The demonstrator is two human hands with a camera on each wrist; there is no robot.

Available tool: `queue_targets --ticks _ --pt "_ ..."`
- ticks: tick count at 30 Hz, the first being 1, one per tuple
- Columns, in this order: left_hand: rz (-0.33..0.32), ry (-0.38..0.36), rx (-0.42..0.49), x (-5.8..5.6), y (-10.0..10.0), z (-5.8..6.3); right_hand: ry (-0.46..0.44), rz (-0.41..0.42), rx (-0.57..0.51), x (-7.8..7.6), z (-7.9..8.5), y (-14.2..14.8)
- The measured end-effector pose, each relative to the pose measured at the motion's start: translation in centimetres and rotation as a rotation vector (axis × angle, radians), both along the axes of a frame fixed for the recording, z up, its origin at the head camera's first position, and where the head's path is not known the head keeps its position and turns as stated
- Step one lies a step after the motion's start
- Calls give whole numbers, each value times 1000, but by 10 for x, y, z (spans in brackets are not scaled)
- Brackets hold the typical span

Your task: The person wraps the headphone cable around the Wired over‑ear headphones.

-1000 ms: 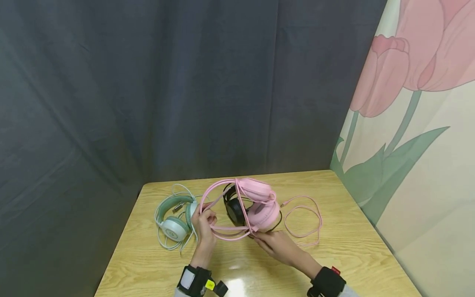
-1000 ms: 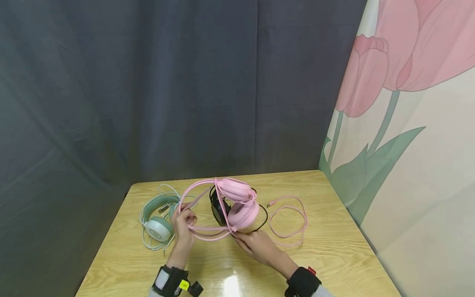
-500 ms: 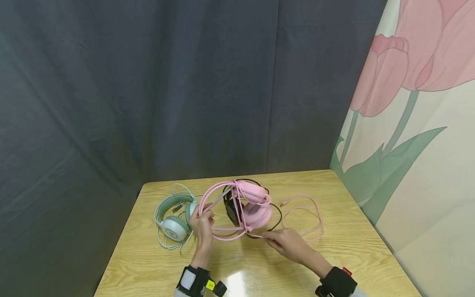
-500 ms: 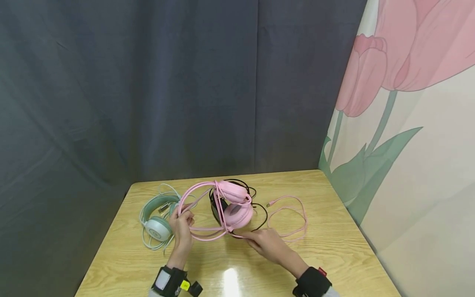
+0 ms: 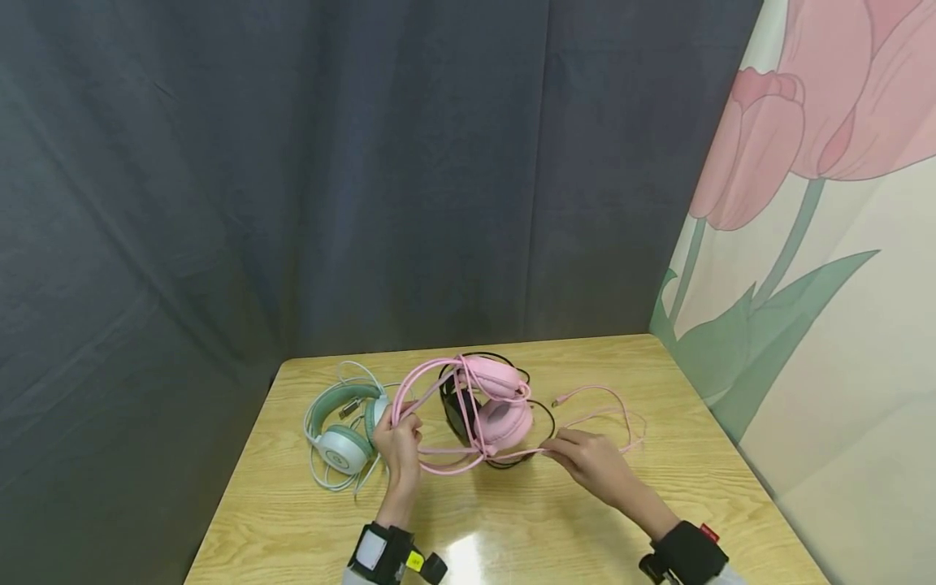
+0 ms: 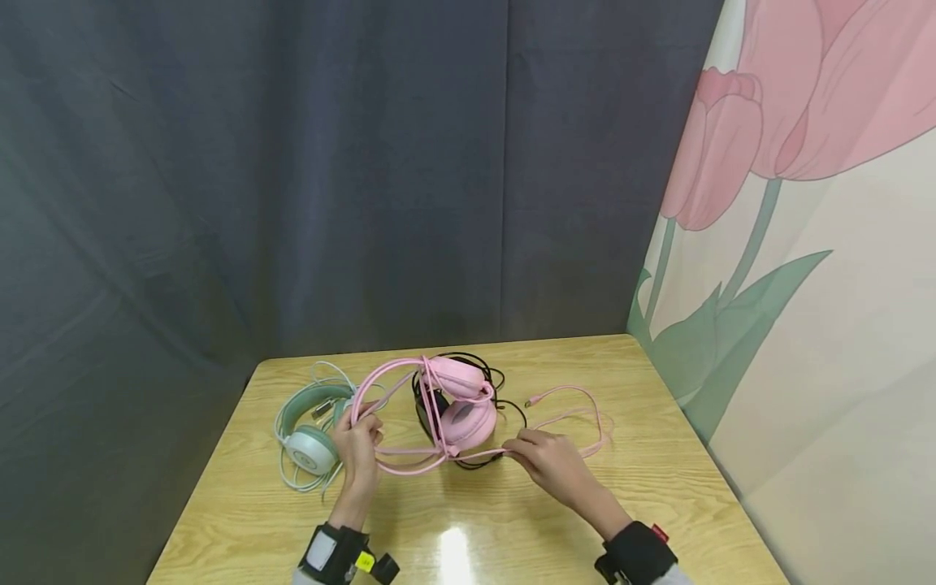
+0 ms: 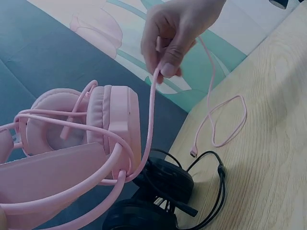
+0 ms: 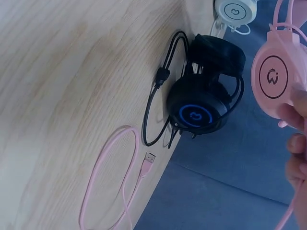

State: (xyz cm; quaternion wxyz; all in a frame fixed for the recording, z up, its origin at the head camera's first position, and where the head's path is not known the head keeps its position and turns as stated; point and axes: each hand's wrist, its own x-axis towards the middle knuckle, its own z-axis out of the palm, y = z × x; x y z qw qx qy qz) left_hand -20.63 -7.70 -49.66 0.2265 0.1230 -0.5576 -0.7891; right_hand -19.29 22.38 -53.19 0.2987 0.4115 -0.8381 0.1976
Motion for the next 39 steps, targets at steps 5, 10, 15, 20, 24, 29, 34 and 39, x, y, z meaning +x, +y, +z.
queue_targets --ticks 5,10,15,20,24,29,34,39 --pt "11 -34 -55 1 4 -1 204 71 -48 0 5 -7" --pt "-8 -44 -78 1 8 -2 405 119 -61 2 19 -24" --pt "-69 -35 -77 3 10 0 528 137 -41 1 39 -39" --pt "-182 -40 -136 4 9 0 586 74 -46 -4 53 -40" --pt "-261 -41 -162 4 6 -2 587 55 -10 -6 57 -35" --pt "-320 -41 -190 4 5 1 538 95 20 -7 58 -31" --pt "-377 -54 -285 6 4 1 529 101 16 -9 58 -29" --pt "-422 -54 -329 8 4 -1 531 98 10 -11 58 -29"
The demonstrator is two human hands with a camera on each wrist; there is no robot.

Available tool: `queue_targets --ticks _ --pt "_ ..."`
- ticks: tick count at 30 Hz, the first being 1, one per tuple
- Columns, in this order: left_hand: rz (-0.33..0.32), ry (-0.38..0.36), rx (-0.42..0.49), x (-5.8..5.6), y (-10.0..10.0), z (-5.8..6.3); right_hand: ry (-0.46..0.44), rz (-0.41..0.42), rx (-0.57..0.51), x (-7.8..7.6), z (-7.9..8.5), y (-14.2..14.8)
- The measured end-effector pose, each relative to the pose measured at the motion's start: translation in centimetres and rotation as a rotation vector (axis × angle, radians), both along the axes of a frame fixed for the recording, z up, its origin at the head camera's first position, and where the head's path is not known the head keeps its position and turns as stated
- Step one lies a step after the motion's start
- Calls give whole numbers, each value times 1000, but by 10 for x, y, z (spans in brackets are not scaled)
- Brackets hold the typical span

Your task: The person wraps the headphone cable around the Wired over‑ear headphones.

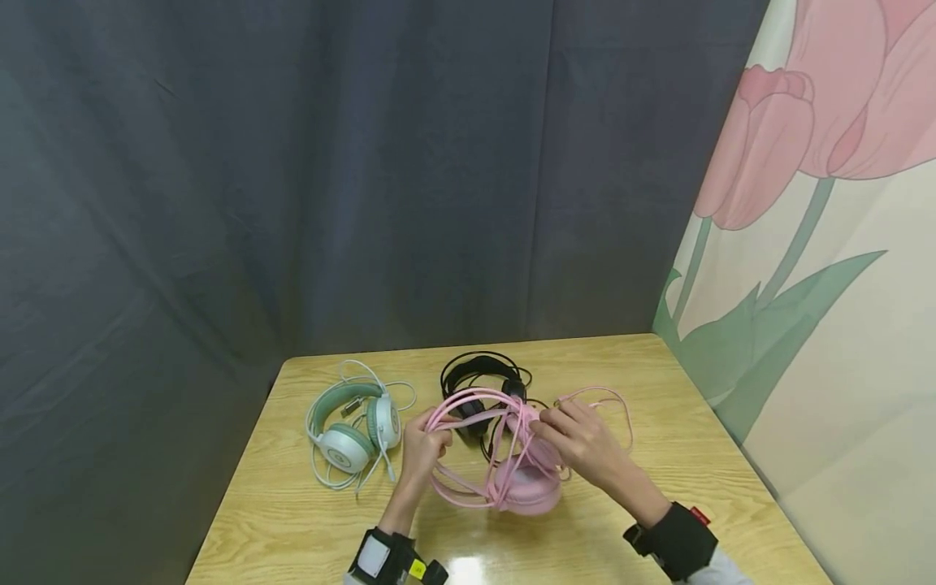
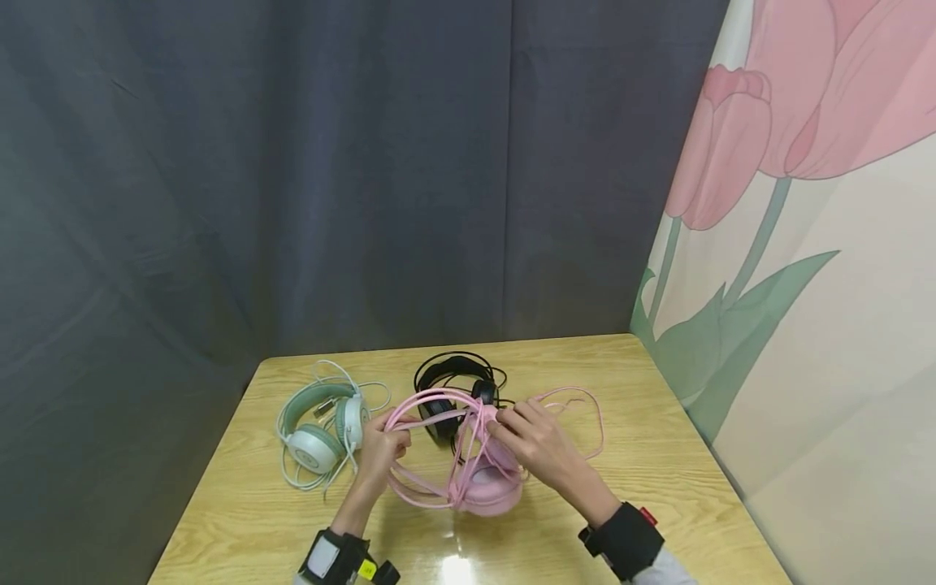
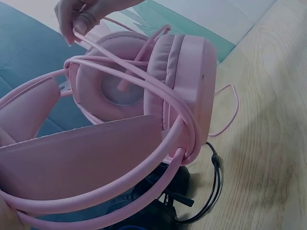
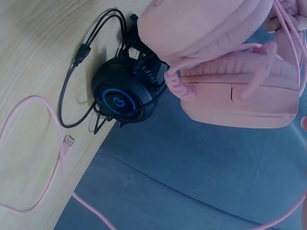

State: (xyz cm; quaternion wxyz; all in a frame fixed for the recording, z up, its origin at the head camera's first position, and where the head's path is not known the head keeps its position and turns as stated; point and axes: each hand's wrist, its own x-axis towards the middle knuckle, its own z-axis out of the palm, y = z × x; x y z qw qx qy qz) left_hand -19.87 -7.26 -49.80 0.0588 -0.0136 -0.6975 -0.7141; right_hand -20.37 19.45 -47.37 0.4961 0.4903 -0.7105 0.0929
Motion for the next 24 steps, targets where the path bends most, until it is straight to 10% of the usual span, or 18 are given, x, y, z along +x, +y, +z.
queue_targets --ticks 13,18,24 --pt "-145 255 -230 20 4 33 2 -31 -53 -8 13 5" --pt "-188 212 -163 18 0 30 -63 -89 -97 -9 9 11" --pt "-179 210 -143 4 -7 0 -196 -124 -150 -14 5 27"
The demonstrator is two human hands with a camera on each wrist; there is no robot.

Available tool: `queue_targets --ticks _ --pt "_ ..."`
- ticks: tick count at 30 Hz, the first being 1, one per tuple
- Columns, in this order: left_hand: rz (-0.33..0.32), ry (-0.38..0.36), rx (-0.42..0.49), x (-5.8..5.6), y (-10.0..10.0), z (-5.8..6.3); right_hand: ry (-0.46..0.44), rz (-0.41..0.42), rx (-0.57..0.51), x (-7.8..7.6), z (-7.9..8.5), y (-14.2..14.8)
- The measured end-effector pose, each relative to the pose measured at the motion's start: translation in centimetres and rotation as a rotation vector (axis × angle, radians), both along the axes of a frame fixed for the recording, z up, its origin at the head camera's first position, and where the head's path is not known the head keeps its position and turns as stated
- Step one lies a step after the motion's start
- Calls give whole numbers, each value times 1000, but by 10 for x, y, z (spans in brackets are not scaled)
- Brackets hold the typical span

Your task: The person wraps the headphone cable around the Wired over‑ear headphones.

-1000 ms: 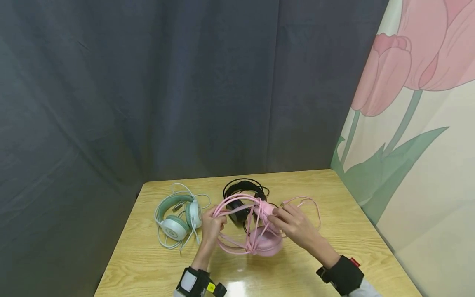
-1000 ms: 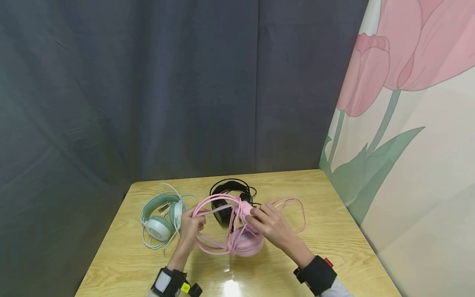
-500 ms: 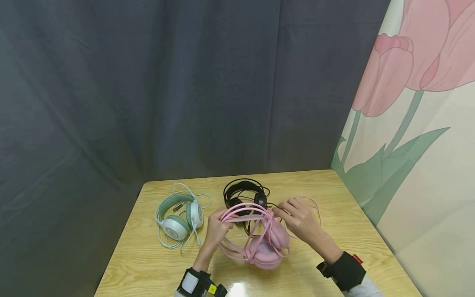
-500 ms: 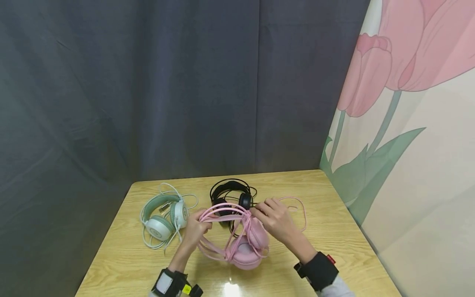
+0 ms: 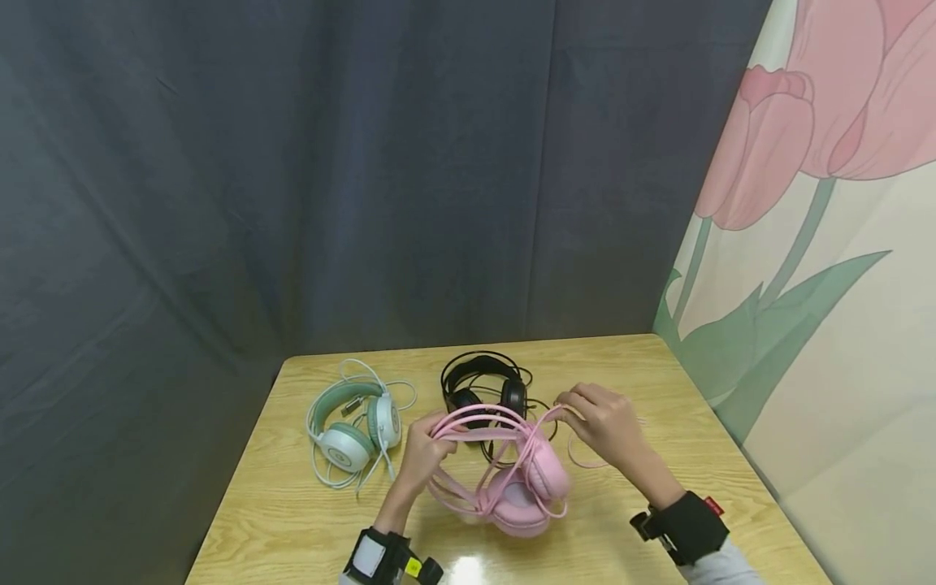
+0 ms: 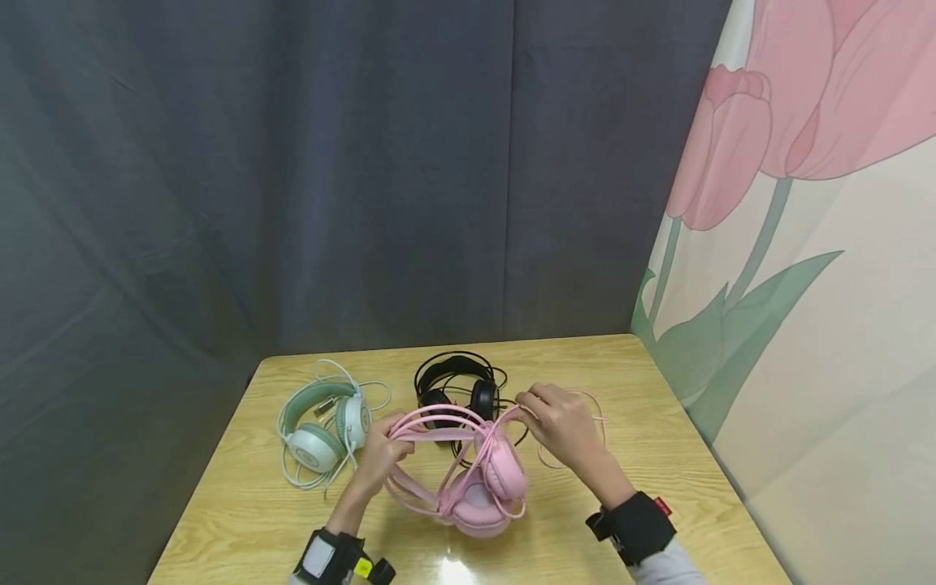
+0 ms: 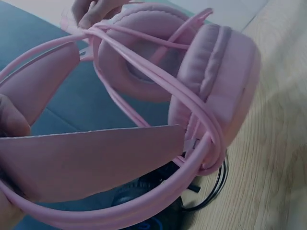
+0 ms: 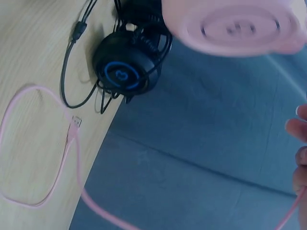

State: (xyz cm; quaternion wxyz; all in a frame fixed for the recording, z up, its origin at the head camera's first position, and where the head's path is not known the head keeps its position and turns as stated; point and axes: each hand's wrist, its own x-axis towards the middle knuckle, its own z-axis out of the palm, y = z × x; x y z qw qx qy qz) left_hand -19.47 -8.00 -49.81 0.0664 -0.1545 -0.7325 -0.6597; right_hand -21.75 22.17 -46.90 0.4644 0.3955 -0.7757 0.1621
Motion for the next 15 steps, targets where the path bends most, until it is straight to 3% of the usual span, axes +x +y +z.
queue_targets --ticks 1,8,11,15 --pt "2 3 6 -1 -1 -4 -11 -3 0 -1 0 2" --pt "-64 61 -9 13 -8 22 -21 -1 -48 -4 1 6" --pt "-87 82 -14 13 -8 19 -35 -10 -53 -6 0 7" --pt "-89 96 -20 7 -9 2 -42 -29 -76 -7 0 11"
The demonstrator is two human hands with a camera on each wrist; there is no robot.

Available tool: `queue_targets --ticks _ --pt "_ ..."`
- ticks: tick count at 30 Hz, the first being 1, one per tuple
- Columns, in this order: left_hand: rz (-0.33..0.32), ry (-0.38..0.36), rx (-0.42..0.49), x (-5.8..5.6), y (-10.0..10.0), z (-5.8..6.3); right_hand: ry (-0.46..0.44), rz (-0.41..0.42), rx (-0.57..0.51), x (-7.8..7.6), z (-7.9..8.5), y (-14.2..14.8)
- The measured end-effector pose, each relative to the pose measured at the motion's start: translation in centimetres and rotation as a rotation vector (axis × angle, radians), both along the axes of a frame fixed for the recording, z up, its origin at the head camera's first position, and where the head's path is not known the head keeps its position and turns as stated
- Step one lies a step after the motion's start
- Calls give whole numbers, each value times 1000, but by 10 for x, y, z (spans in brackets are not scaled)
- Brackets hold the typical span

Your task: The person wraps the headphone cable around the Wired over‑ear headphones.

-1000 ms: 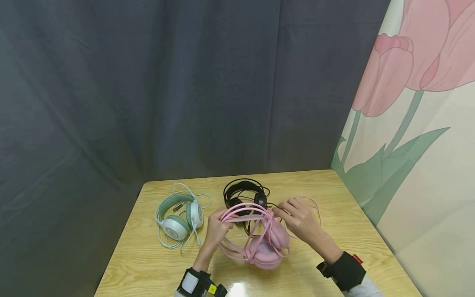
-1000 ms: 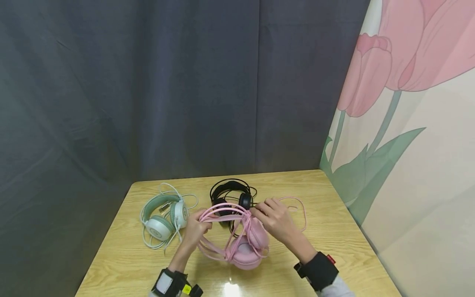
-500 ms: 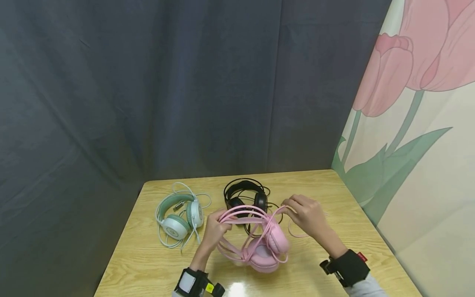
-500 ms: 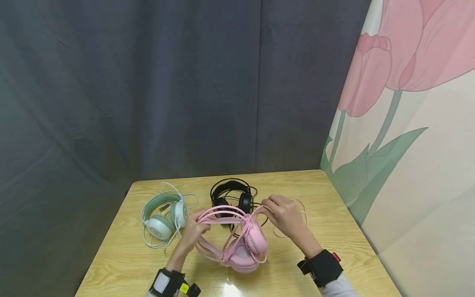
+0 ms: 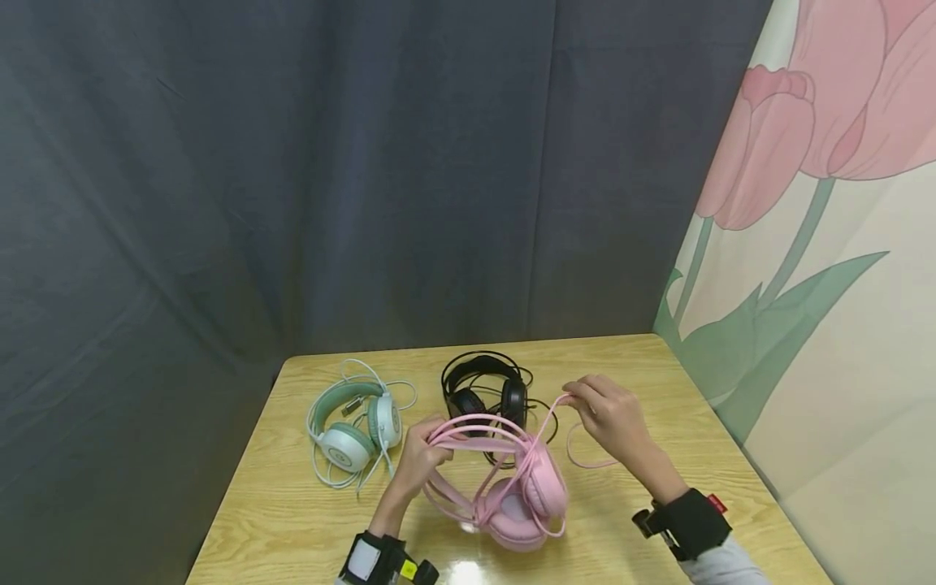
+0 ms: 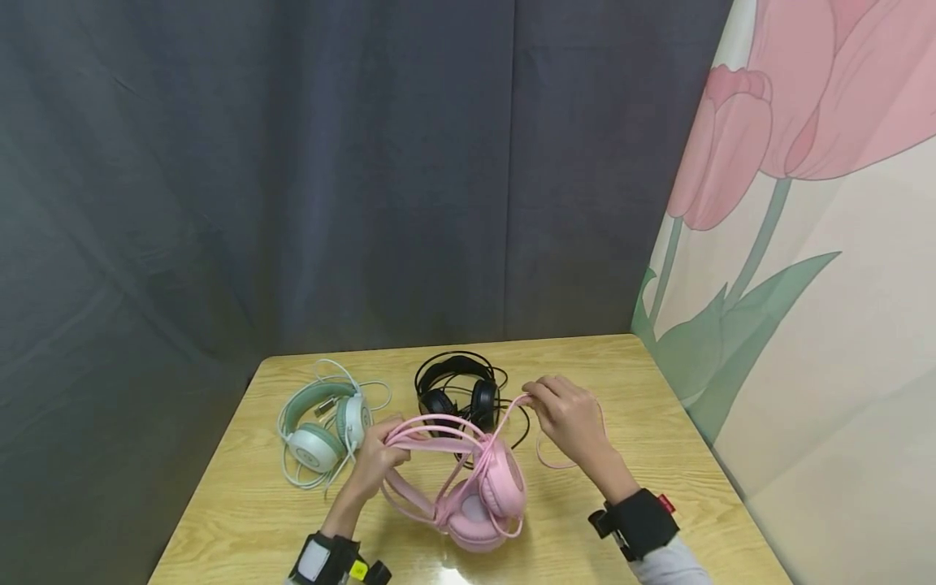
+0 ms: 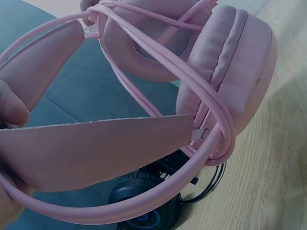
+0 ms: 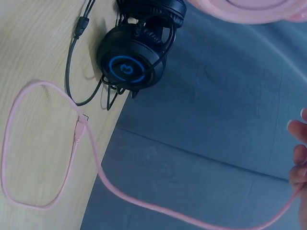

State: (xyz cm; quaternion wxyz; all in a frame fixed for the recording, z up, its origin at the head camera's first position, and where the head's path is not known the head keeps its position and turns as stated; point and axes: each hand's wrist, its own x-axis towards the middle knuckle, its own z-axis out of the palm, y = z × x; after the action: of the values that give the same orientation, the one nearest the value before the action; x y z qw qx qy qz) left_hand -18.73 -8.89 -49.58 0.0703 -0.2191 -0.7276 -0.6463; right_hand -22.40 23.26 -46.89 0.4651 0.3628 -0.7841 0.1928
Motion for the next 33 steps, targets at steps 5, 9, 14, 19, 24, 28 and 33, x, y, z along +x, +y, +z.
queue_targets --ticks 5,9,14,19,24,28,33 --pt "-16 7 -2 -5 -2 -12 21 -37 -59 -1 0 6" --pt "-46 20 24 -5 -5 -11 23 -33 -57 -3 -1 5" --pt "-85 34 52 -7 -8 -8 31 -13 -101 -6 -4 1" --pt "-146 27 140 -9 -11 -7 24 22 -111 -9 -6 -4" --pt "-210 26 218 -9 -10 -4 16 89 -103 -10 -10 -13" --pt "-240 -24 306 -7 -9 -2 2 129 -92 -10 -16 -23" --pt "-232 -99 418 -4 -9 -2 5 217 -87 -8 -26 -32"
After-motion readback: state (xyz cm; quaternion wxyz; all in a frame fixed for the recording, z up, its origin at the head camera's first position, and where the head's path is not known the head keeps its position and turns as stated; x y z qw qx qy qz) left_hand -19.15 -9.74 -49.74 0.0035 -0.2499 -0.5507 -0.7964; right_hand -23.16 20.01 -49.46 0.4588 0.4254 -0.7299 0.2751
